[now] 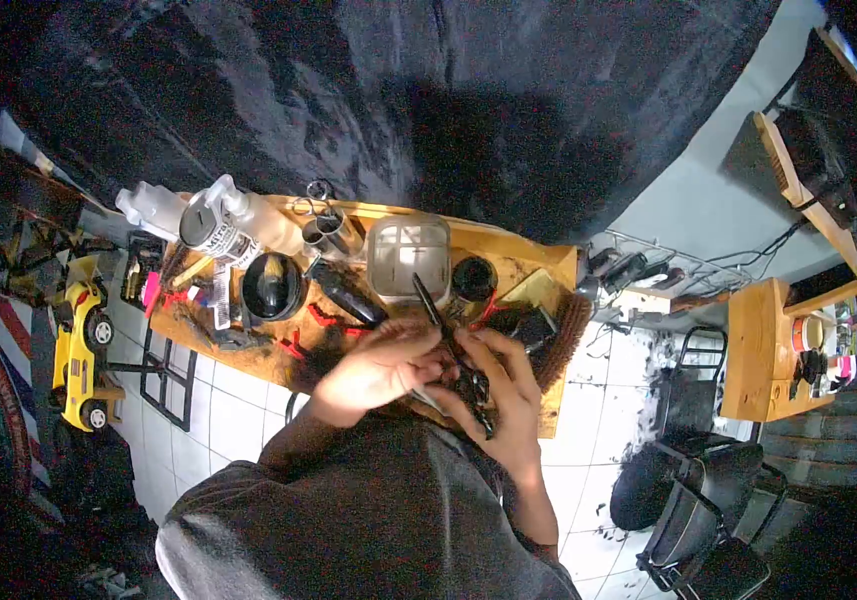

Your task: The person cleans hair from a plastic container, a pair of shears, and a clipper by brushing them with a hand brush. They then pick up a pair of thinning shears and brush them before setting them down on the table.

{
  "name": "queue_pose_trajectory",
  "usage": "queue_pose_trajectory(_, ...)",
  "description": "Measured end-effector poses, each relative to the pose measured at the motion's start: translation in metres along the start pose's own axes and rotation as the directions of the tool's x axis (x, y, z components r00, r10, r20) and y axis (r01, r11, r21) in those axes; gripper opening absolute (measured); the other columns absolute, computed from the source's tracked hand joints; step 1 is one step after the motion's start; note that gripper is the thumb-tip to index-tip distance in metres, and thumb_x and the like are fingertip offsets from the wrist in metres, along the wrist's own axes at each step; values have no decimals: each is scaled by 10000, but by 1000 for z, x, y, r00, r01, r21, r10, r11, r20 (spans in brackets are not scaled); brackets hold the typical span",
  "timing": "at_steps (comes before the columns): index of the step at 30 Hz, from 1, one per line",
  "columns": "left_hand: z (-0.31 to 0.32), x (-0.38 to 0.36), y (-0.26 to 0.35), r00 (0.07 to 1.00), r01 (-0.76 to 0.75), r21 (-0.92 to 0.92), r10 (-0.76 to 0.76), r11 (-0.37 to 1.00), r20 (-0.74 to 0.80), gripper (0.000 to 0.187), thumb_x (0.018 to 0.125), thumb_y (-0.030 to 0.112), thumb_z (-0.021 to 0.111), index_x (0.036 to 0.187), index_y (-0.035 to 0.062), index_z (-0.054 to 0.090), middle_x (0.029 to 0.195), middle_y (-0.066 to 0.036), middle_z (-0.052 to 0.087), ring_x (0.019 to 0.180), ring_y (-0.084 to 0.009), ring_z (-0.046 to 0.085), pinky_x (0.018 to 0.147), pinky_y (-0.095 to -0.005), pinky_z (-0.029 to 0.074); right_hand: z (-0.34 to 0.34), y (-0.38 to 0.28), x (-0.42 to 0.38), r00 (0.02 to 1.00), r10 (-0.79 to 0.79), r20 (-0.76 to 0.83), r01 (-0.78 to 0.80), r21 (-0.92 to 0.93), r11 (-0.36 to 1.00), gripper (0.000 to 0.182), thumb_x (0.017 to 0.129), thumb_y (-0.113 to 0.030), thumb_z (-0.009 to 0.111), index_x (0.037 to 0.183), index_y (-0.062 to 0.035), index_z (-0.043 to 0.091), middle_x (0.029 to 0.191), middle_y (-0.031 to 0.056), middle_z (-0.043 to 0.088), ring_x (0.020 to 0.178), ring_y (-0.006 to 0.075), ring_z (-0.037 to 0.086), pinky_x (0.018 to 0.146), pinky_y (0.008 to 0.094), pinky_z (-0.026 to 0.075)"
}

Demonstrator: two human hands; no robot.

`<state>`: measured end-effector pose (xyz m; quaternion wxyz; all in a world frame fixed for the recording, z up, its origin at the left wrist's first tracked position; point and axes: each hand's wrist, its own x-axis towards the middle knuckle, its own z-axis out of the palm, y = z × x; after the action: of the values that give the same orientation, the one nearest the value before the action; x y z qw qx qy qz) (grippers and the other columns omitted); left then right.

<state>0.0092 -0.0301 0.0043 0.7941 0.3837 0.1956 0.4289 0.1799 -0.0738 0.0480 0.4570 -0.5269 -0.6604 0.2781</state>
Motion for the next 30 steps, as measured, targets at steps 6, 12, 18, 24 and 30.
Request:
queue_pose_trajectory(6, 1, 11, -2, 961, 271, -410, -273, 871, 56, 254, 957, 164, 508, 1147, 2, 554, 1115, -113, 615, 1033, -204, 606, 871, -297, 493, -8, 5, 13, 984, -25, -177, 30, 26, 999, 207, 741, -2, 717, 928, 30, 633, 914, 143, 600, 811, 265, 615, 713, 300, 483)
queue_pose_trajectory(12, 23, 11, 24, 970, 118, 324, -39, 939, -240, 152, 941, 103, 535, 1013, -24, 577, 820, -34, 638, 722, -64, 576, 611, -207, 434, -7, 0, 53, 977, -13, -211, 22, 42, 999, 103, 806, 5, 649, 885, 54, 605, 845, 142, 595, 703, 227, 594, 649, 294, 457)
queue_pose_trajectory(18, 28, 19, 40, 881, 9, 898, 421, 440, -215, 136, 811, 86, 683, 925, 20, 650, 865, -105, 628, 799, -200, 626, 706, -299, 483, 8, 8, 108, 989, -91, -114, 81, -93, 992, 129, 826, -54, 637, 819, 61, 579, 763, 176, 556, 641, 310, 549, 585, 350, 419)
queue_pose_trajectory(24, 10, 22, 25, 813, 23, 989, 572, 148, -105, 189, 725, 77, 728, 913, 65, 706, 930, -112, 632, 865, -277, 587, 764, -338, 475, 32, 26, 142, 971, -231, -55, 213, -226, 951, 187, 843, -114, 633, 798, 58, 575, 779, 235, 560, 686, 405, 542, 606, 450, 439)
queue_pose_trajectory(30, 6, 23, 26, 806, 4, 997, 590, 82, -52, 208, 703, 28, 700, 904, 78, 721, 932, -98, 638, 894, -266, 580, 766, -348, 471, 46, 37, 141, 982, -185, -28, 158, -405, 901, 215, 836, -177, 667, 818, 30, 614, 796, 201, 604, 709, 401, 589, 618, 417, 468)
